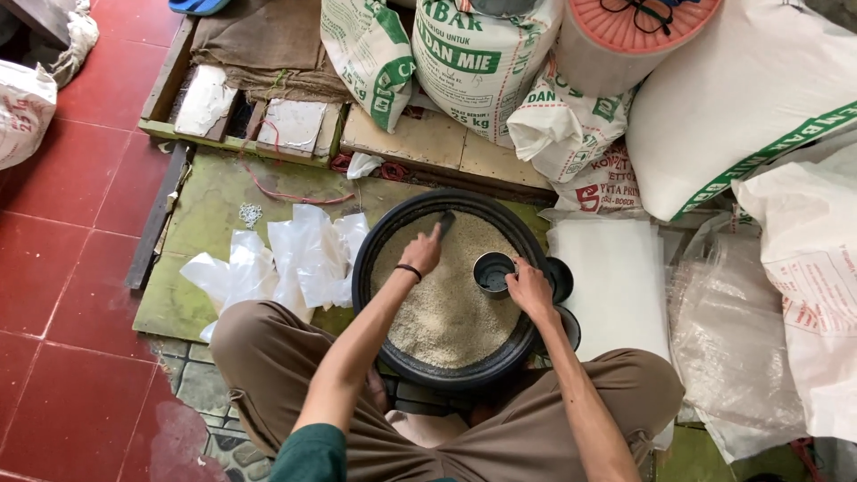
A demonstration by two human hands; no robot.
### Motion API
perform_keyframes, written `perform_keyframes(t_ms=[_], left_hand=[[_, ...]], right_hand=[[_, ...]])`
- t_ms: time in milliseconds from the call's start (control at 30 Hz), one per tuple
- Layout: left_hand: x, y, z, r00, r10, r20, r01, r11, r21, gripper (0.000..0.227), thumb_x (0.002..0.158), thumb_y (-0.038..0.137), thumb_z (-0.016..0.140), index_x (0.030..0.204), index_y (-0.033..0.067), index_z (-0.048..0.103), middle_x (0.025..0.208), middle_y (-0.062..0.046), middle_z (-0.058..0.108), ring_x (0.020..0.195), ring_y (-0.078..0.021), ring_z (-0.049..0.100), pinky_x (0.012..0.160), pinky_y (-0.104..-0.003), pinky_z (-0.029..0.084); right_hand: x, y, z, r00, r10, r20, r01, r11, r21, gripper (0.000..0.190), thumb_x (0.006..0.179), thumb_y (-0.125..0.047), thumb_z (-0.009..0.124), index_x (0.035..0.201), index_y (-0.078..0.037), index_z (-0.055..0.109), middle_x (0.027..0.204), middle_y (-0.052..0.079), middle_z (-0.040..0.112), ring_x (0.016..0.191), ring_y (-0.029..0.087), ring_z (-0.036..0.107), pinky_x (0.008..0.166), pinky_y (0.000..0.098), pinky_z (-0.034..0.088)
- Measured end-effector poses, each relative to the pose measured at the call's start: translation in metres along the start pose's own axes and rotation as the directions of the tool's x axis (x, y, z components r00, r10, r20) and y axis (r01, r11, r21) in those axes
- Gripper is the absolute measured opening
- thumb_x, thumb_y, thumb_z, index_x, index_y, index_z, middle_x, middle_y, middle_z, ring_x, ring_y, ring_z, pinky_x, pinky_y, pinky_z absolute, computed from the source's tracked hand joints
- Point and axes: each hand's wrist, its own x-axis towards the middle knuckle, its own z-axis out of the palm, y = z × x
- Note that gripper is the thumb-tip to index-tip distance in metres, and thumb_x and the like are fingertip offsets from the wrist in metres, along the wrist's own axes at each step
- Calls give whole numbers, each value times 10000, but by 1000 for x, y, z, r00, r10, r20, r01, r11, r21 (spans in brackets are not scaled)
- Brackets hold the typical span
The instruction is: The person scoops rice from a large black basin into a metal cup using a patterned scoop, then pours the rice into a smaller metal cup. They repeat this process to fill the smaller cup and then use a cylindrical tool to level the rice in the smaller cup.
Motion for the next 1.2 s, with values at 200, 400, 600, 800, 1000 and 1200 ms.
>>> perform_keyframes(t_ms=[200,400,600,800,1000,1200], left_hand=[[-17,-8,79,996,66,63,-71,994,85,494,953,217,509,1445,179,506,955,-202,713,882,-417,761,703,-542,627],[-26,16,2,994,36,107,-37,999,8,436,972,188,475,1402,147,525,972,-239,725,900,-446,754,721,-553,623],[-21,55,2,994,77,83,-70,994,-79,456,1012,250,479,1467,242,466,961,-244,739,940,-439,757,775,-547,626],[-14,20,76,958,185,221,-196,980,32,398,957,334,599,1304,139,588,923,-215,752,902,-390,764,728,-507,638],[-104,40,-79,961,35,274,-1,993,-122,440,1023,219,535,1435,68,503,1103,-301,724,1052,-461,719,873,-562,597],[-100,-22,37,968,69,241,-71,997,0,522,1001,292,536,1511,208,462,972,-220,735,941,-422,752,751,-533,636]], right_hand=[[3,6,0,1000,15,19,-15,1000,-23,532,913,-214,505,1420,-66,569,1214,353,667,1136,536,647,940,625,525],[3,5,-1,1000,-3,7,3,1000,29,524,914,-183,518,1415,-37,565,1197,366,656,1106,540,654,879,632,542],[1,3,-3,1000,22,19,-22,1000,3,519,924,-196,498,1412,-31,560,1223,375,648,1119,543,649,893,635,539],[6,14,-4,999,25,22,-25,1000,-9,527,914,-204,529,1409,-28,565,1190,358,670,1110,524,663,903,617,542],[20,28,10,998,50,37,-48,997,-65,527,901,-290,560,1384,-83,610,1191,314,694,1112,501,676,906,595,547],[15,19,8,996,66,68,-59,993,-99,500,902,-289,546,1363,-119,638,1163,301,717,1123,501,674,930,596,541]])
